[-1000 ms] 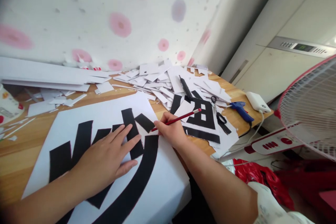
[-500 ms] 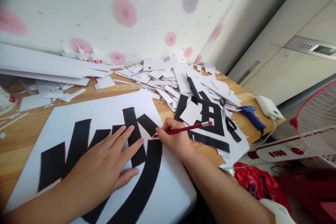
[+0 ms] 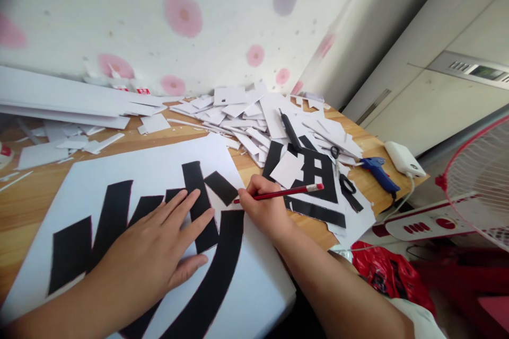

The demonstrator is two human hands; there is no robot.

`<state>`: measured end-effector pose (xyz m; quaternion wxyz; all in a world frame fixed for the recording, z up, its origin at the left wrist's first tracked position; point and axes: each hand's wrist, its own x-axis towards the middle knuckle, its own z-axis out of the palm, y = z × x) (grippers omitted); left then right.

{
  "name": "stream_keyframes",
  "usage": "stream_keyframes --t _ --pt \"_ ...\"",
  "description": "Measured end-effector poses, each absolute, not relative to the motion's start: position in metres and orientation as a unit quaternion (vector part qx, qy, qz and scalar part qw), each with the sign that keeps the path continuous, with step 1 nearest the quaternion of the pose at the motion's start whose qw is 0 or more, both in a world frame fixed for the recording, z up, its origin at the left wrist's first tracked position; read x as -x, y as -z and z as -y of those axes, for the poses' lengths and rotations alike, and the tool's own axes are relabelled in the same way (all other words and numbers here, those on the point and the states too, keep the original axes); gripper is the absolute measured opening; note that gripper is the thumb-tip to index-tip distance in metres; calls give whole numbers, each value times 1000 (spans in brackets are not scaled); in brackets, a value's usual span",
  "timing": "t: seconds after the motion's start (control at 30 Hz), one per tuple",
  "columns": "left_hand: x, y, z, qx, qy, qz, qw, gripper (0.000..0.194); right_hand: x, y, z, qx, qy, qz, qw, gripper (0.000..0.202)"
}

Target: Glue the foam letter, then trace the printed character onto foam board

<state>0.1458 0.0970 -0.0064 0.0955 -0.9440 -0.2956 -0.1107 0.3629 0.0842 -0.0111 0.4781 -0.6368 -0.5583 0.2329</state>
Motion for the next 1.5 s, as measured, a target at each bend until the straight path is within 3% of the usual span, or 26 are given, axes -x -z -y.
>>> stream_keyframes --t 0.33,1.1,1.27,1.5 --pt "-145 6 -96 944 91 310 61 57 -366 6 -84 676 -234 515 472 29" --pt "-146 5 -95 943 82 318 54 56 -372 20 -90 654 -329 409 545 25" --pt "-148 0 -92 938 56 341 31 56 -367 10 -87 571 -392 398 601 32" --pt "-149 -5 -91 934 37 356 10 56 -343 -15 -99 464 -428 568 528 20"
